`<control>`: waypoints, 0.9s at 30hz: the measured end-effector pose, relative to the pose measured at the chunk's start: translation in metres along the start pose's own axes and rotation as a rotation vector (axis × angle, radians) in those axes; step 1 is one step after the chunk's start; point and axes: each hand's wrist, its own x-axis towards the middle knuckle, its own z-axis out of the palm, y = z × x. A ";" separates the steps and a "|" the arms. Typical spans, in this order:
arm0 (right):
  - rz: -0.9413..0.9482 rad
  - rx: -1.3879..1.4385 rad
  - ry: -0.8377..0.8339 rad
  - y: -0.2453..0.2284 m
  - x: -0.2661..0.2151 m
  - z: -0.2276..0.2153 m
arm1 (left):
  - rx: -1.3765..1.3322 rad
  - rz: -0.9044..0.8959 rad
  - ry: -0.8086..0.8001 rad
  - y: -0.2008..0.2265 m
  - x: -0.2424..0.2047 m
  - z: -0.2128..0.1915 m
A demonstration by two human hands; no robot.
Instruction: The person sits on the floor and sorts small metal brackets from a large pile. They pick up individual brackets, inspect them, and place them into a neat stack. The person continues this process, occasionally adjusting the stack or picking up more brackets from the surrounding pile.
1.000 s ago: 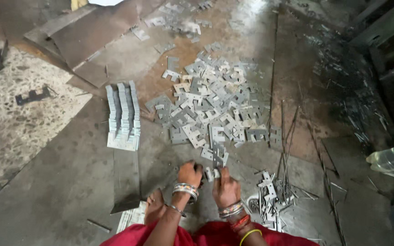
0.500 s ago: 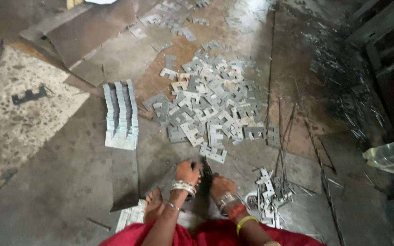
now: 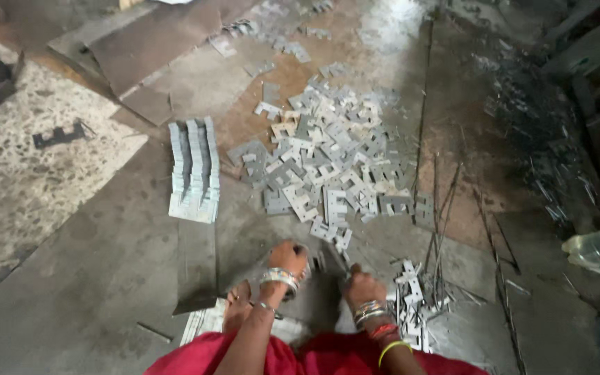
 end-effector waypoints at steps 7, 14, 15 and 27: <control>0.175 0.206 0.013 0.016 0.003 -0.009 | 0.421 -0.187 0.101 0.009 -0.004 -0.040; 0.224 0.270 -0.013 0.008 0.012 -0.008 | 0.393 0.064 0.313 0.022 0.003 -0.055; 0.220 0.276 -0.024 0.009 0.013 -0.006 | 0.379 0.086 0.326 0.018 0.007 -0.053; 0.210 0.343 0.020 0.007 0.012 -0.003 | 0.794 0.533 0.449 -0.042 0.146 -0.028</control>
